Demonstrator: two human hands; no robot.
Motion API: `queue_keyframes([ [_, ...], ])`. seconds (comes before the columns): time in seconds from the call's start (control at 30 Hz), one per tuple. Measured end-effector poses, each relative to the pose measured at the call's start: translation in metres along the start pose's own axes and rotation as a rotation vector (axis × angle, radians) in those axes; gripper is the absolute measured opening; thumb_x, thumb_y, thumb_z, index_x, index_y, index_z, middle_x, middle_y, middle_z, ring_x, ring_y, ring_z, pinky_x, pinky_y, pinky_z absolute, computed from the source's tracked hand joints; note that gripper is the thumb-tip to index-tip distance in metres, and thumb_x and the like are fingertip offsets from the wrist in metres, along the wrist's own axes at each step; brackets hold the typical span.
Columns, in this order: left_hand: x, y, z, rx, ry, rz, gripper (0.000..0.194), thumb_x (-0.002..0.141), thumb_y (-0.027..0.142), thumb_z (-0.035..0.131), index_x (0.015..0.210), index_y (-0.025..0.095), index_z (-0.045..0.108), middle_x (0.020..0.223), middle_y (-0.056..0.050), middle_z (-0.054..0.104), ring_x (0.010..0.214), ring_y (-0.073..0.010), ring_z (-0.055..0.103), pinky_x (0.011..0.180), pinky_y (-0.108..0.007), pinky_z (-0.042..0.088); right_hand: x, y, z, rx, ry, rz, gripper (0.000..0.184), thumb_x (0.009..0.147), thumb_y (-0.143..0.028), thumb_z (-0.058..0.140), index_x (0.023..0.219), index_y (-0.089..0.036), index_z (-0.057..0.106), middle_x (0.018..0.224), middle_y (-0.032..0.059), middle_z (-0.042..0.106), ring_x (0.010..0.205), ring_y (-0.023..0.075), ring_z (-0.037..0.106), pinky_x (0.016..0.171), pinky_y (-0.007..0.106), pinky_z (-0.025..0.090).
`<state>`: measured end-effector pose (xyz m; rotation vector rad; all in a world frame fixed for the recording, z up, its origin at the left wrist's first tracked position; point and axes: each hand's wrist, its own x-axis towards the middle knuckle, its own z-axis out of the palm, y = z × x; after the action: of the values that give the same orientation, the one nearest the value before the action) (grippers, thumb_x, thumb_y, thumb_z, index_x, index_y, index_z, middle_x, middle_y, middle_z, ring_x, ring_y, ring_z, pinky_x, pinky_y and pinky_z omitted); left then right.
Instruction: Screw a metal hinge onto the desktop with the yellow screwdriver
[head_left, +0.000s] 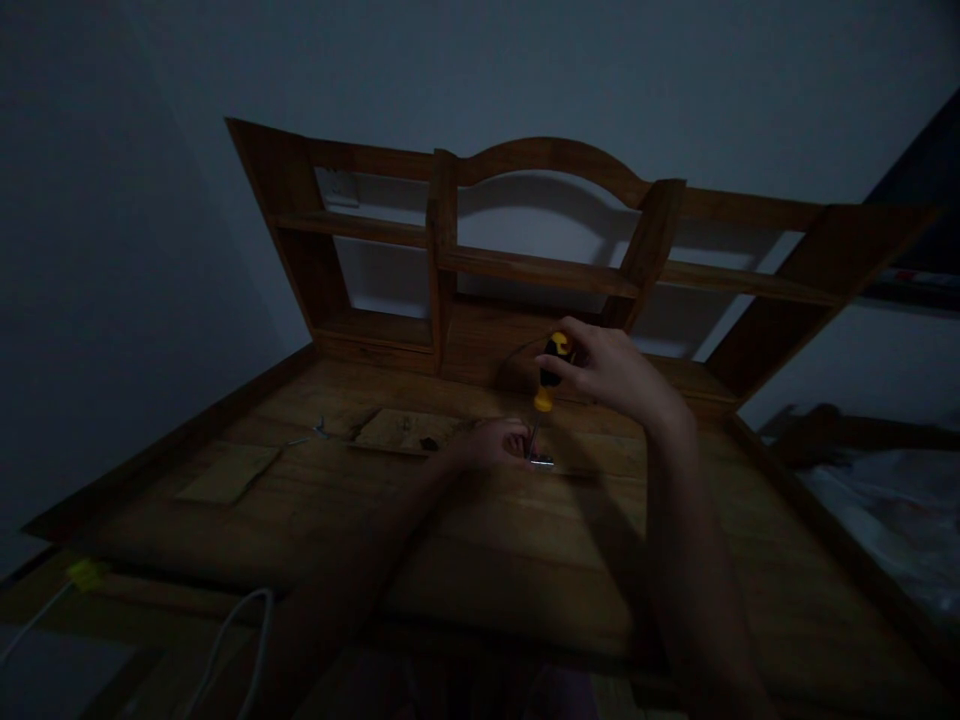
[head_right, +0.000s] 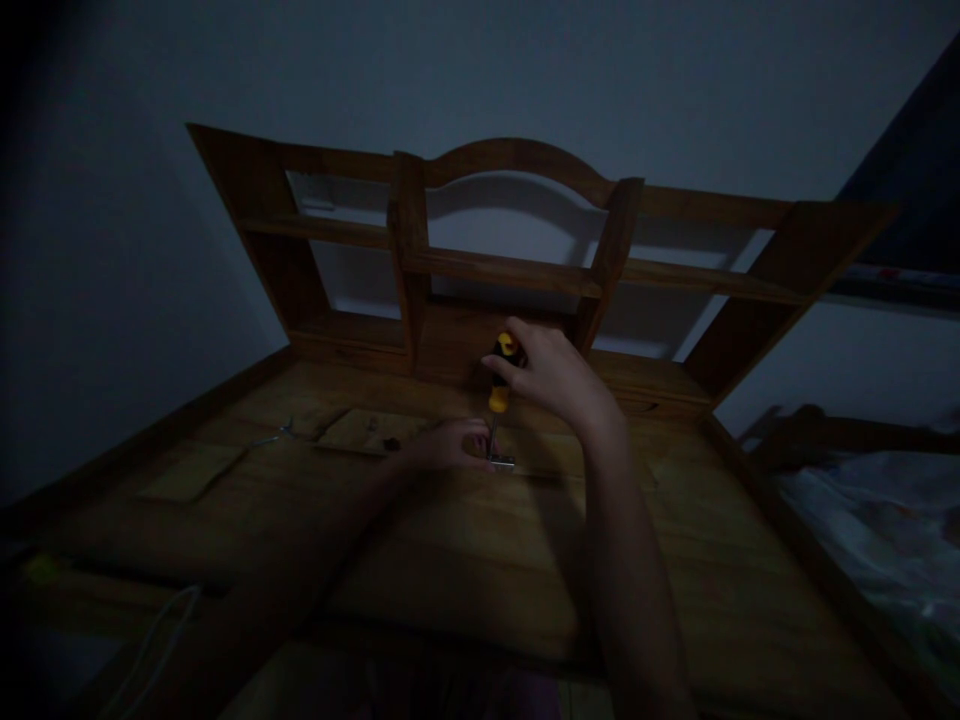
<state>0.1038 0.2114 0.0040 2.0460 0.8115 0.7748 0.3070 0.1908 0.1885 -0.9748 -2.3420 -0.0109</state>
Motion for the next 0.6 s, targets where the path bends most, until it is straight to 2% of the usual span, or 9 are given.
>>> queue_keyframes([
  [0.07,-0.0002,0.0009,0.0014,0.033,0.012,0.014,0.039,0.078,0.041,0.079,0.103,0.012,0.07,0.105,-0.009,0.065,0.093,-0.0187,0.062,0.083,-0.029,0.049,0.0011,0.0001,0.003,-0.081,0.038,0.017,0.033,0.093,-0.05,0.066,0.091,-0.018,0.055,0.083,0.0033,0.064,0.076,0.0194,0.062,0.065,0.029,0.039],
  [0.2,-0.0016,0.0027,0.0028,0.025,0.026,0.024,0.04,0.077,0.04,0.08,0.105,0.013,0.069,0.105,-0.008,0.065,0.094,-0.0184,0.062,0.084,-0.029,0.049,0.001,-0.0003,0.004,-0.08,0.01,0.016,0.038,0.092,-0.056,0.063,0.092,-0.019,0.056,0.086,0.0045,0.064,0.078,0.0212,0.061,0.066,0.03,0.039],
  [0.3,-0.0027,0.0035,0.0028,0.009,0.024,0.032,0.041,0.075,0.038,0.082,0.105,0.014,0.069,0.108,-0.009,0.064,0.096,-0.0188,0.062,0.086,-0.03,0.05,-0.0002,0.0007,0.0003,0.043,-0.068,-0.017,0.029,0.093,-0.037,0.062,0.113,-0.017,0.061,0.097,0.0055,0.067,0.083,0.0203,0.062,0.072,0.03,0.042],
  [0.37,-0.0029,0.0039,0.0028,-0.002,0.023,0.028,0.041,0.075,0.038,0.082,0.105,0.014,0.069,0.109,-0.009,0.064,0.096,-0.0187,0.062,0.086,-0.03,0.05,-0.001,0.0018,-0.0023,0.113,-0.113,-0.007,0.041,0.092,-0.027,0.059,0.131,-0.017,0.058,0.098,0.0045,0.069,0.08,0.0189,0.063,0.072,0.029,0.044],
  [0.43,-0.0026,0.0047,0.0027,0.003,0.023,0.029,0.039,0.076,0.037,0.082,0.104,0.013,0.069,0.108,-0.009,0.064,0.095,-0.0185,0.062,0.086,-0.03,0.05,-0.0013,0.0024,-0.0037,0.137,-0.119,0.008,0.045,0.093,-0.028,0.06,0.136,-0.019,0.056,0.096,0.0035,0.07,0.078,0.0182,0.064,0.072,0.028,0.044],
  [0.53,-0.0017,0.0068,0.0023,0.055,0.015,0.044,0.035,0.079,0.037,0.079,0.102,0.011,0.07,0.105,-0.01,0.064,0.092,-0.0182,0.061,0.084,-0.03,0.05,-0.0008,0.0023,-0.0025,0.112,-0.08,0.008,0.03,0.094,-0.039,0.063,0.116,-0.018,0.063,0.09,0.0028,0.069,0.076,0.0173,0.063,0.068,0.027,0.042],
  [0.6,-0.0013,0.0084,0.0019,0.084,0.013,0.047,0.034,0.08,0.036,0.078,0.101,0.011,0.071,0.103,-0.01,0.064,0.091,-0.018,0.06,0.083,-0.03,0.049,-0.0002,0.0018,-0.0002,0.053,-0.046,0.019,0.028,0.093,-0.045,0.064,0.098,-0.018,0.06,0.084,0.0024,0.066,0.073,0.0172,0.061,0.064,0.027,0.039],
])
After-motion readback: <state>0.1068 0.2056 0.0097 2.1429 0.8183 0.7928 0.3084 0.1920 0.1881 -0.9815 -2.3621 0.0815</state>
